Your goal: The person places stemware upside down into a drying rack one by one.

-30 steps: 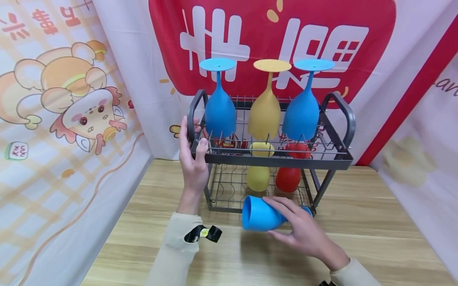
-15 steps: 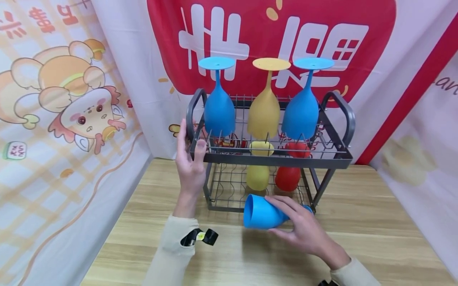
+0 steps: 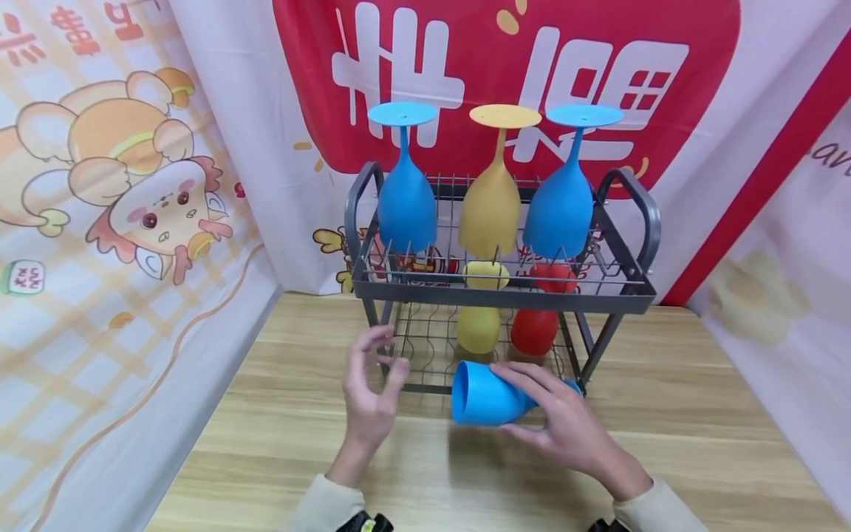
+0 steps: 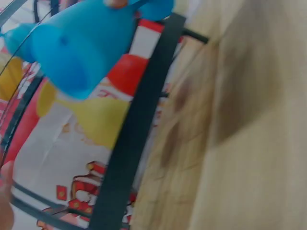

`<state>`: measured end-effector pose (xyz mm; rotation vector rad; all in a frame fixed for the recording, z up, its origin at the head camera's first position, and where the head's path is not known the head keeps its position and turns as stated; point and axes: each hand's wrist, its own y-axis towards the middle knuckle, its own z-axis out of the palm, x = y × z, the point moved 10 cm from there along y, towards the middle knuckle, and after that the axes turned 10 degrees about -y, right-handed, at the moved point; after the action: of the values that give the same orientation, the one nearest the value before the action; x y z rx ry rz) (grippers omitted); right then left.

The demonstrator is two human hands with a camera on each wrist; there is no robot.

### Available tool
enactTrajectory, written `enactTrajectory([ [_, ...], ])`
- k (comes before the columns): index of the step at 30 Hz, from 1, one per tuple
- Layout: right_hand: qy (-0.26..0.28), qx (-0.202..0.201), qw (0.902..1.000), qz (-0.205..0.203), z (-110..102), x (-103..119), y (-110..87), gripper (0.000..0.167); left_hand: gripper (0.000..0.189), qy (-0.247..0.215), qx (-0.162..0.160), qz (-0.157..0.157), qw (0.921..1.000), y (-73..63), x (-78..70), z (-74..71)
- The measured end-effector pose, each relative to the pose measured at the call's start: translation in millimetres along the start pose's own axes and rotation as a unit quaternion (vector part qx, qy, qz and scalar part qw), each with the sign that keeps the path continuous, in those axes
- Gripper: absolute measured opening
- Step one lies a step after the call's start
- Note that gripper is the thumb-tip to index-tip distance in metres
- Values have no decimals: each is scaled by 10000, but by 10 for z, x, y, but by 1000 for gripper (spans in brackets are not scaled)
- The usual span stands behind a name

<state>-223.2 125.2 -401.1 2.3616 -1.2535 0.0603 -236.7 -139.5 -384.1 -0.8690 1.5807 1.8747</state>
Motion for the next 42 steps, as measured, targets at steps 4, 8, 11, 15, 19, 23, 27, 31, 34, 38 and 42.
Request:
enactTrajectory([
  [4,-76,3,9999,-132,-20,59,38,92,65,16,1428,-995,9847,-206,179,424],
  [8,-134,-12,9996,-252,-35,114,65,90,74,188,2211,-1663,9608,-358,263,695],
  [11,-113,-45,9995,-287,-50,132,68,89,73,390,2414,-1904,9508,-412,298,783],
  [15,-99,-59,9996,-273,-63,132,62,89,66,499,2406,-2030,9479,-425,317,811],
  [19,-183,-129,9994,-259,-55,145,46,90,61,493,2261,-2059,9508,-424,326,787],
  [23,47,-1113,9926,-484,-194,212,-16,77,59,502,1932,-1923,9608,-393,319,729],
  [27,436,-2430,9658,-793,-365,267,-145,37,59,343,1303,-1897,9726,-332,298,607],
  [31,386,-1788,9831,29,-162,133,-126,30,58,-135,918,-2040,9746,-318,269,561],
  [34,552,-858,9919,752,70,22,-116,35,60,-557,860,-2072,9729,-360,262,594],
  [38,1055,-812,9868,920,131,-2,-122,40,67,-803,987,-2135,9686,-426,307,642],
  [42,1350,-1096,9812,835,97,-8,-118,51,75,-536,1216,-2383,9621,-489,402,660],
])
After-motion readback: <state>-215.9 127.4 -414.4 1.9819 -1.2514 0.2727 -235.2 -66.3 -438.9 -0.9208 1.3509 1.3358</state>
